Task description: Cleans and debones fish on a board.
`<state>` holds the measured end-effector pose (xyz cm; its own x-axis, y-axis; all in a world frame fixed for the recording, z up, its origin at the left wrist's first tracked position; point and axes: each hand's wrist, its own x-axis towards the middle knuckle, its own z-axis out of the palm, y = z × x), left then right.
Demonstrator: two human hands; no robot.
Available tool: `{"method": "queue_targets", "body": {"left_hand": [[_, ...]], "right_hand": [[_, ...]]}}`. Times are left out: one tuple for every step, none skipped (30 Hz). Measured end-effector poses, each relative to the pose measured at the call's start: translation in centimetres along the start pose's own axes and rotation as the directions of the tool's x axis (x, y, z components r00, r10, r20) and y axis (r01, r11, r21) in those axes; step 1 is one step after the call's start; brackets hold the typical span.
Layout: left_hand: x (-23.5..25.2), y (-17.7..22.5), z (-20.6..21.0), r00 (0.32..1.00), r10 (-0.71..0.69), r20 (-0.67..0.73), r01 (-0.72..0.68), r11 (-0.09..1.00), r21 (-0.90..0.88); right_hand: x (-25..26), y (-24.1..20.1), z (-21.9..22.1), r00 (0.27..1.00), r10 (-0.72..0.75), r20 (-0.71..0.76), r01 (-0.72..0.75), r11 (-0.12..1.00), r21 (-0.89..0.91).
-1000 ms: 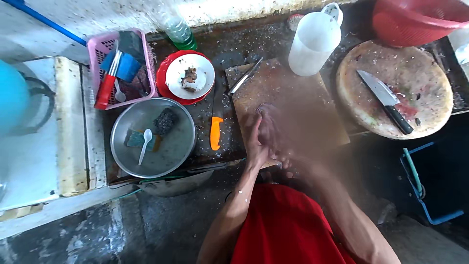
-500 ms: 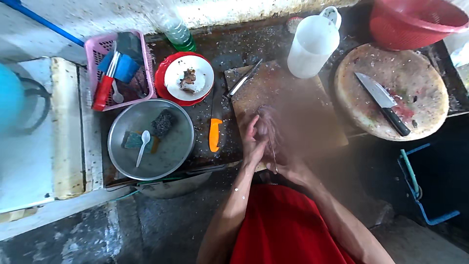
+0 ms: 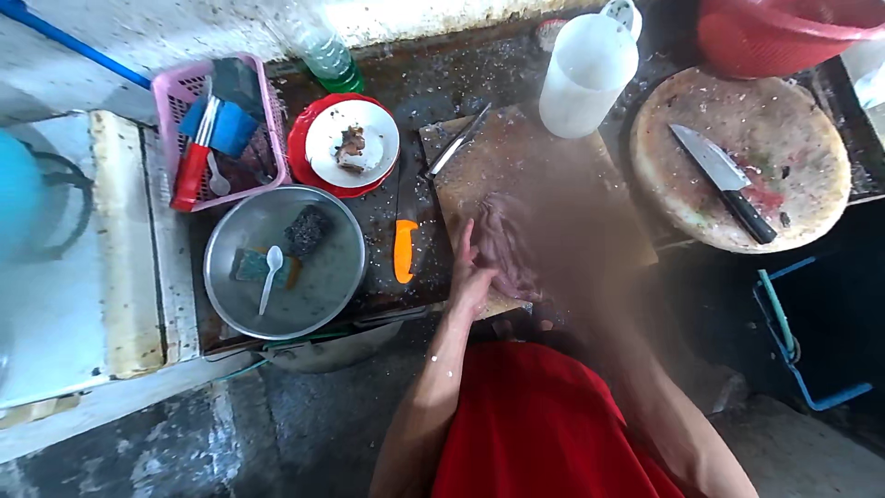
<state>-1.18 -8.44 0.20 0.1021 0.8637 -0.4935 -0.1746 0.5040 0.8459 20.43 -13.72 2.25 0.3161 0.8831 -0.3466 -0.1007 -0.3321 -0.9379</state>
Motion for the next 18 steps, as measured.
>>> {"method": "queue_targets", "body": {"left_hand": [[-0.1, 0.1, 0.0, 1.000, 0.018, -0.003, -0.018, 0.999, -0.034], [-0.2, 0.1, 0.2, 0.999, 0.029, -0.014, -0.030, 0.996, -0.084], [-0.3, 0.1, 0.6, 0.999, 0.031, -0.028, -0.035, 0.990, -0.139], [-0.3, 0.3, 1.0, 0.999, 0.031, -0.043, -0.039, 0.981, -0.190], [-0.3, 0.5, 1.5, 0.997, 0.031, -0.064, -0.045, 0.972, -0.230], [-0.4, 0.6, 1.9, 0.997, 0.031, -0.077, -0.050, 0.965, -0.256], [-0.5, 0.7, 2.2, 0.996, 0.032, -0.087, -0.055, 0.960, -0.275], [-0.6, 0.8, 2.4, 0.995, 0.033, -0.094, -0.058, 0.956, -0.286], [-0.7, 0.9, 2.6, 0.995, 0.027, -0.096, -0.055, 0.953, -0.298], [-0.8, 1.0, 2.8, 0.995, 0.018, -0.096, -0.047, 0.949, -0.312], [-0.9, 1.2, 3.0, 0.995, 0.005, -0.095, -0.036, 0.943, -0.330], [-0.9, 1.3, 3.2, 0.995, -0.005, -0.096, -0.028, 0.938, -0.345], [-1.0, 1.4, 3.3, 0.995, -0.009, -0.098, -0.026, 0.934, -0.356], [-1.0, 1.4, 3.4, 0.995, -0.008, -0.099, -0.028, 0.933, -0.359], [-1.0, 1.4, 3.4, 0.995, -0.011, -0.103, -0.027, 0.932, -0.360], [-1.1, 1.4, 3.4, 0.995, -0.013, -0.103, -0.024, 0.933, -0.359], [-1.1, 1.4, 3.4, 0.995, -0.015, -0.104, -0.023, 0.934, -0.356], [-1.1, 1.3, 3.4, 0.994, -0.013, -0.104, -0.024, 0.937, -0.350]], "right_hand": [[-1.5, -0.5, 0.1, 0.989, -0.051, 0.136, 0.069, 0.989, -0.130], [-2.8, -0.9, 0.1, 0.967, -0.075, 0.244, 0.142, 0.952, -0.271], [-4.0, -1.2, 0.2, 0.947, -0.085, 0.311, 0.222, 0.871, -0.438], [-4.9, -1.4, 0.3, 0.932, -0.082, 0.352, 0.289, 0.754, -0.590], [-5.6, -1.5, 0.4, 0.922, -0.091, 0.377, 0.348, 0.623, -0.700], [-6.1, -1.5, 0.6, 0.914, -0.113, 0.390, 0.391, 0.501, -0.772], [-6.5, -1.5, 0.9, 0.908, -0.140, 0.395, 0.417, 0.400, -0.816], [-6.7, -1.3, 1.2, 0.905, -0.166, 0.392, 0.425, 0.324, -0.845], [-6.9, -1.0, 1.5, 0.904, -0.194, 0.381, 0.423, 0.268, -0.866], [-6.8, -0.6, 1.7, 0.901, -0.225, 0.370, 0.418, 0.229, -0.879], [-6.7, -0.2, 2.0, 0.900, -0.247, 0.358, 0.410, 0.207, -0.888], [-6.5, 0.1, 2.2, 0.904, -0.250, 0.345, 0.397, 0.197, -0.897], [-6.4, 0.3, 2.4, 0.909, -0.244, 0.338, 0.388, 0.197, -0.900], [-6.3, 0.4, 2.5, 0.910, -0.242, 0.336, 0.386, 0.198, -0.901], [-6.3, 0.3, 2.6, 0.910, -0.242, 0.337, 0.386, 0.199, -0.901], [-6.3, 0.2, 2.7, 0.906, -0.249, 0.341, 0.393, 0.198, -0.898], [-6.2, 0.1, 2.7, 0.902, -0.256, 0.347, 0.400, 0.196, -0.895], [-6.2, 0.2, 2.6, 0.899, -0.256, 0.355, 0.409, 0.205, -0.889]]}}
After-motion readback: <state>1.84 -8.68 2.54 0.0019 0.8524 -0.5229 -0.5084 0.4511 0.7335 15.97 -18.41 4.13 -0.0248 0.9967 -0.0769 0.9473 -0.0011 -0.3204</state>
